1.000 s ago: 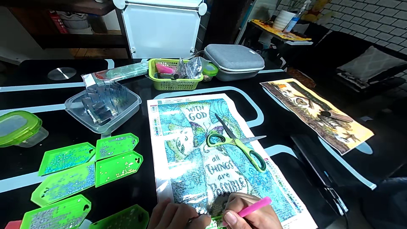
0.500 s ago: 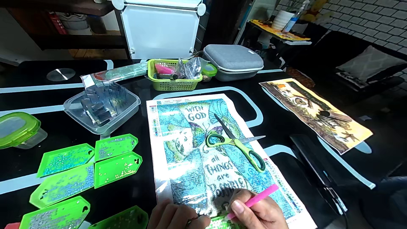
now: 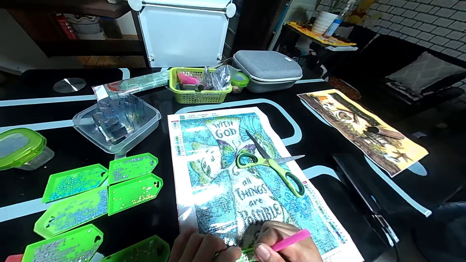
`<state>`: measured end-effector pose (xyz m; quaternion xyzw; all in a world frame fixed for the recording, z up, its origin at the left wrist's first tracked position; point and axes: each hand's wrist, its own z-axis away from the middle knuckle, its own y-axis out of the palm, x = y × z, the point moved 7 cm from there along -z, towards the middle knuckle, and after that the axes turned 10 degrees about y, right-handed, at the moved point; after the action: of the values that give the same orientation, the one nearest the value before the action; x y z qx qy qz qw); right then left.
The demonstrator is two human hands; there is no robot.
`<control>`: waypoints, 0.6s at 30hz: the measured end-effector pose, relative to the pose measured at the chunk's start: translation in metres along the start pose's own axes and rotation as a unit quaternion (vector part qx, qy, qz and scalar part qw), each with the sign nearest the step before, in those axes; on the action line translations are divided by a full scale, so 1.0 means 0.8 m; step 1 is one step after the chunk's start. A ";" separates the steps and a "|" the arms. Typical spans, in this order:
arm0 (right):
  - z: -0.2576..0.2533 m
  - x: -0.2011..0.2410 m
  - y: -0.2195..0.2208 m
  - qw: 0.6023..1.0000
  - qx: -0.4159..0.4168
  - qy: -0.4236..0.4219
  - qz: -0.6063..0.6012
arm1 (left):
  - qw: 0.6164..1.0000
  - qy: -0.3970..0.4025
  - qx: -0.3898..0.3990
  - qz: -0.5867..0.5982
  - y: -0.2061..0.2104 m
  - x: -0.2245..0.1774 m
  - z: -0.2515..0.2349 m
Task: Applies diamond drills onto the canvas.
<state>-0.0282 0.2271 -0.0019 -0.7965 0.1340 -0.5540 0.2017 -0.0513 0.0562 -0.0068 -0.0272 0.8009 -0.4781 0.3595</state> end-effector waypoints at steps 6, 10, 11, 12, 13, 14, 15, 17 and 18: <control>0.000 0.002 0.000 1.000 -0.003 -0.006 0.018 | 1.000 0.004 0.001 0.000 -0.001 0.000 -0.001; 0.000 0.000 -0.004 1.000 -0.011 0.003 -0.003 | 1.000 0.002 0.003 0.002 -0.001 0.000 -0.001; 0.000 -0.003 -0.006 0.999 -0.020 0.016 -0.026 | 1.000 0.002 0.003 0.004 -0.001 0.000 -0.001; 0.000 -0.006 -0.010 0.998 -0.034 0.035 -0.051 | 1.000 0.002 0.003 0.005 -0.001 0.000 -0.001; 0.000 -0.009 -0.013 0.995 -0.050 0.053 -0.070 | 1.000 0.003 0.003 0.004 -0.001 0.000 -0.001; 0.000 -0.012 -0.015 0.993 -0.061 0.065 -0.083 | 1.000 0.004 0.002 0.004 -0.001 0.000 -0.001; 0.000 -0.012 -0.016 0.992 -0.063 0.070 -0.087 | 1.000 0.004 0.003 0.003 -0.001 -0.001 -0.001; 0.000 -0.008 -0.010 0.996 -0.044 0.051 -0.066 | 1.000 0.003 0.003 0.001 -0.001 -0.001 -0.001; 0.000 -0.005 -0.007 0.998 -0.030 0.036 -0.048 | 1.000 0.002 0.003 0.001 -0.001 -0.001 -0.001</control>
<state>-0.0295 0.2340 -0.0027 -0.7875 0.1195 -0.5869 0.1454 -0.0515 0.0561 -0.0056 -0.0246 0.8001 -0.4804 0.3585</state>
